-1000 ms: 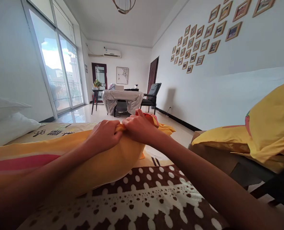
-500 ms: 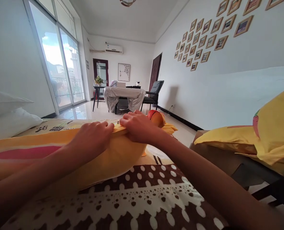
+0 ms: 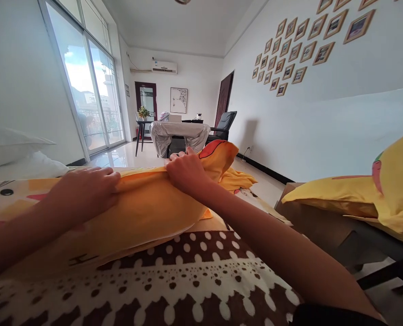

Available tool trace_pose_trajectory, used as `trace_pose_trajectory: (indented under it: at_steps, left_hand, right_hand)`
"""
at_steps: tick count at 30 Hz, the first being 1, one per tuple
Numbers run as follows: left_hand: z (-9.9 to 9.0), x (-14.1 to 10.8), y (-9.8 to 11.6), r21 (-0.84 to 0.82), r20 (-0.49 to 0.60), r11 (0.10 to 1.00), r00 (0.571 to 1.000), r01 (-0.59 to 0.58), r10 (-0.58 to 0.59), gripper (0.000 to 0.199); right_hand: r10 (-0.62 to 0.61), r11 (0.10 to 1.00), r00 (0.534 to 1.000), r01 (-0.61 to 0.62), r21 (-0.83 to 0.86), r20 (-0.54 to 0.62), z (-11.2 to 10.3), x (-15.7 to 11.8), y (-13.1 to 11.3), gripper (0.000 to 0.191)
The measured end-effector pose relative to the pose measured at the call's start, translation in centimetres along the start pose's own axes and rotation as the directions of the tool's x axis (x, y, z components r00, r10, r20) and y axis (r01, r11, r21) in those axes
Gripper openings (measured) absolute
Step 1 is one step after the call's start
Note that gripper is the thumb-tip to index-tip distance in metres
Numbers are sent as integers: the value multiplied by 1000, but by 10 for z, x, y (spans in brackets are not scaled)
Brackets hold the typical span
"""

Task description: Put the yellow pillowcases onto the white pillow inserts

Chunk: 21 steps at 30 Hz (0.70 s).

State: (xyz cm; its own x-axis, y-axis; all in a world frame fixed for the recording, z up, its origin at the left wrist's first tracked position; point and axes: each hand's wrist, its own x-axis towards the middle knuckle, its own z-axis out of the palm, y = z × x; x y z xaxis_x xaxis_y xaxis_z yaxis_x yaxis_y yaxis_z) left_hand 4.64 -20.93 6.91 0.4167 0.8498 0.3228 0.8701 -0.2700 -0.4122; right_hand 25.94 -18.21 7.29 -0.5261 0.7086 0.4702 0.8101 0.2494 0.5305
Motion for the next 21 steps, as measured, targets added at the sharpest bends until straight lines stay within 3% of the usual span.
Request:
trace_pose_trajectory:
  at_steps: [5, 9, 12, 15, 17, 21]
  left_hand:
    - [5, 6, 0, -65, -113, 997, 992, 51, -59, 20]
    - [3, 8, -10, -236, -54, 960, 984, 154, -171, 23]
    - [0, 5, -23, -343, 63, 929, 990, 138, -124, 36]
    - [-1, -1, -30, -313, 104, 949, 995, 34, -1, 25]
    - [-2, -2, -29, -266, 93, 964, 995, 2, 24, 25]
    - [-1, 5, -23, -248, 79, 966, 995, 77, -59, 18]
  right_hand:
    - [-112, 985, 988, 124, 117, -105, -9, 7, -33, 22]
    - [-73, 982, 997, 78, 172, -36, -12, 22, -44, 27]
    - [-57, 968, 993, 30, 250, 103, -16, 34, -41, 26]
    - [-82, 954, 981, 27, 298, 174, -24, 40, -40, 23]
    - [-81, 957, 984, 33, 289, 158, -29, 40, -42, 21]
    - [-65, 974, 995, 48, 221, 72, -29, 37, -47, 23]
